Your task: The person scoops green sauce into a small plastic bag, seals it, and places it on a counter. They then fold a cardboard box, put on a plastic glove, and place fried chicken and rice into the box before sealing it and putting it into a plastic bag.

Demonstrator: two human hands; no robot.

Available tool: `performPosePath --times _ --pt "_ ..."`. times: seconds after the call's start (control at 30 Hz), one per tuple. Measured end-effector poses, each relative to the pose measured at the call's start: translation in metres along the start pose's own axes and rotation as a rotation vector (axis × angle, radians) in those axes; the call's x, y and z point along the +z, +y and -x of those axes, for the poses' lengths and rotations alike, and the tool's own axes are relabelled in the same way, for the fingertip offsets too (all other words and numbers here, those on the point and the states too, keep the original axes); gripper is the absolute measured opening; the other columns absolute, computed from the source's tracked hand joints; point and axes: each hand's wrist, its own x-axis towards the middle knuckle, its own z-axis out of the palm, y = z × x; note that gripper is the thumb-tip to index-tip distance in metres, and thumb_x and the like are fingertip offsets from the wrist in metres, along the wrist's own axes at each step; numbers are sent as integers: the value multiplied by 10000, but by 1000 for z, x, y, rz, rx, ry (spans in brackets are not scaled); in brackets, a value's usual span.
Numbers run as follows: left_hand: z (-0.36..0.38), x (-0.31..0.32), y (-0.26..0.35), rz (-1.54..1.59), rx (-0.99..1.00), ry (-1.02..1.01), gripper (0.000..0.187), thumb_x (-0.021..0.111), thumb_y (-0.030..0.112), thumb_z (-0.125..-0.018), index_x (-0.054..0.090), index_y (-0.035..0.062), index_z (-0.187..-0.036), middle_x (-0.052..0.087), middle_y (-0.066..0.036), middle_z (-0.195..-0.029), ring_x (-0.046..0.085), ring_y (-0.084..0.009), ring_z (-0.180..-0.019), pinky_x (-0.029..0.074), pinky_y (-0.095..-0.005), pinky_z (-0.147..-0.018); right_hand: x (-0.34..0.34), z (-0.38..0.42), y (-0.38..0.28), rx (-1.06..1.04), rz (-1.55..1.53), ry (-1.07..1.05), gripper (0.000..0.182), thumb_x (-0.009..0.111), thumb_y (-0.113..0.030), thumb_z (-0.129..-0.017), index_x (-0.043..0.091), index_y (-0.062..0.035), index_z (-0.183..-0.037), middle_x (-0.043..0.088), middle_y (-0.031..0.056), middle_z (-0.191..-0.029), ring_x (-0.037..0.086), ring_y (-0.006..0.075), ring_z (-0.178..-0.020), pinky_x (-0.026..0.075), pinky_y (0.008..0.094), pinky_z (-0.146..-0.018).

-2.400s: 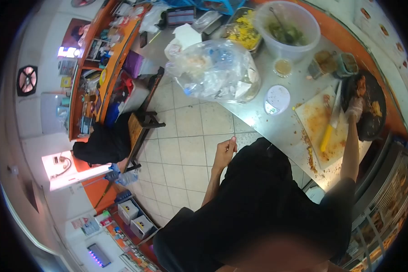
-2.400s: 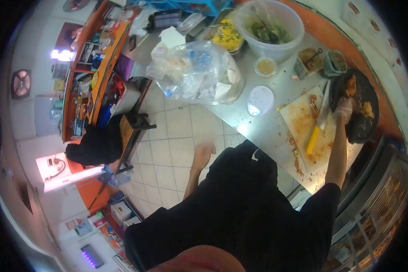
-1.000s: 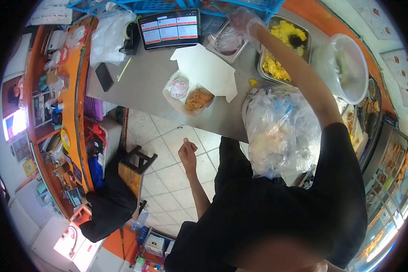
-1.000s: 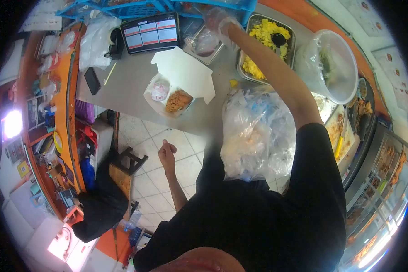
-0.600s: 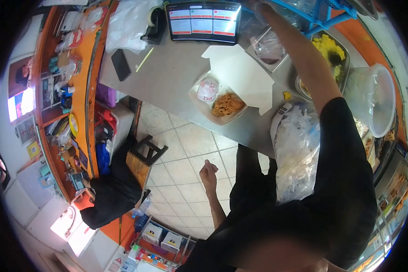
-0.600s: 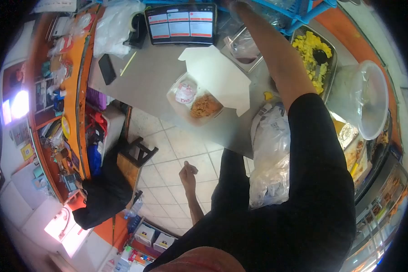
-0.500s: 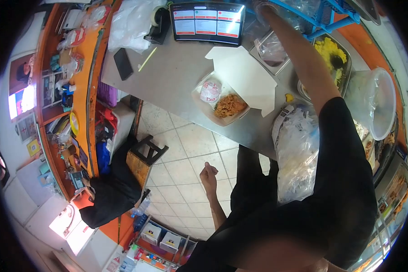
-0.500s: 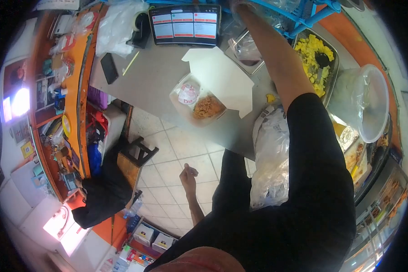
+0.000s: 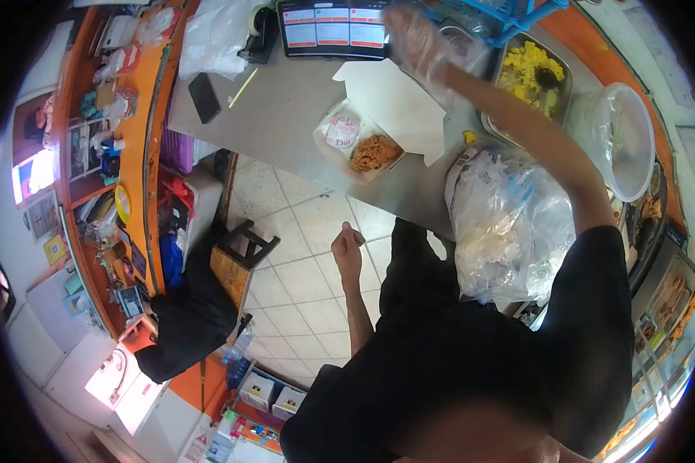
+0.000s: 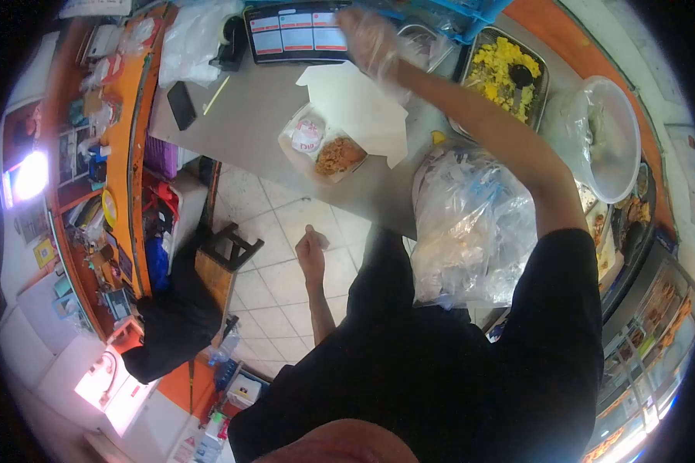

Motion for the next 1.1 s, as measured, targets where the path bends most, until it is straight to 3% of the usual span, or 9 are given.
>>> performPosePath --times 0.13,0.27,0.43,0.6,0.67,0.8,0.87,1.03,1.1 --pt "-9 8 35 59 88 3 535 410 344 -1007 498 15 -593 497 -20 -559 439 -97 -559 367 -271 -561 -39 4 -72 277 -840 -218 388 608 -215 -844 518 -67 -1191 574 138 -1095 606 285 -812 498 382 -739" --pt "-12 15 117 100 365 65 448 410 244 -1008 493 9 -635 504 -42 -608 461 -109 -616 376 -257 -603 -60 19 -83 55 -346 -597 425 601 -303 -865 509 -96 -1225 591 147 -1107 618 286 -846 476 399 -815" --pt "59 57 229 159 786 -264 160 632 122 -850 505 25 -837 503 -81 -820 491 -184 -754 399 -297 -690 -225 60 -51 480 -672 40 402 593 -318 -903 529 -61 -1204 652 135 -1002 640 261 -941 506 358 -816" --pt "170 159 258 21 1123 -716 437 724 -33 -709 454 44 -1043 447 -80 -1002 448 -181 -862 391 -312 -774 -330 188 -50 751 -205 609 338 572 -299 -910 581 -40 -1127 657 129 -942 638 236 -860 506 341 -770" --pt "196 199 231 105 1012 -745 385 690 -30 -748 461 33 -1051 448 -65 -951 437 -172 -812 397 -316 -762 -359 244 -60 1046 -255 576 329 556 -294 -917 585 -35 -1118 656 135 -937 636 227 -850 504 336 -764" --pt "240 250 204 -29 1015 -1022 410 689 3 -760 459 14 -1098 468 -55 -950 449 -161 -784 411 -308 -760 -353 364 -71 1116 24 751 252 599 -91 -833 566 -57 -1080 576 109 -1025 608 260 -863 504 359 -734" --pt "269 266 193 -108 1026 -1251 415 683 -1 -761 460 13 -1111 480 -62 -972 471 -160 -811 413 -298 -777 -352 421 -64 1483 -592 1057 320 543 -303 -934 576 -32 -1101 639 79 -875 604 154 -791 499 303 -715" --pt "396 322 152 -259 1258 -1542 436 666 -16 -758 469 28 -1145 523 -77 -1014 534 -160 -865 432 -275 -790 -351 566 -31 1500 -245 1574 301 545 -285 -937 564 -24 -1087 610 47 -858 572 123 -767 484 278 -685" --pt "420 363 120 -224 1010 -1583 434 666 -25 -758 480 50 -1143 551 -67 -946 555 -160 -830 452 -275 -755 -359 611 -25 1427 -201 1634 293 546 -276 -936 561 -22 -1081 601 42 -862 565 119 -760 480 274 -680"
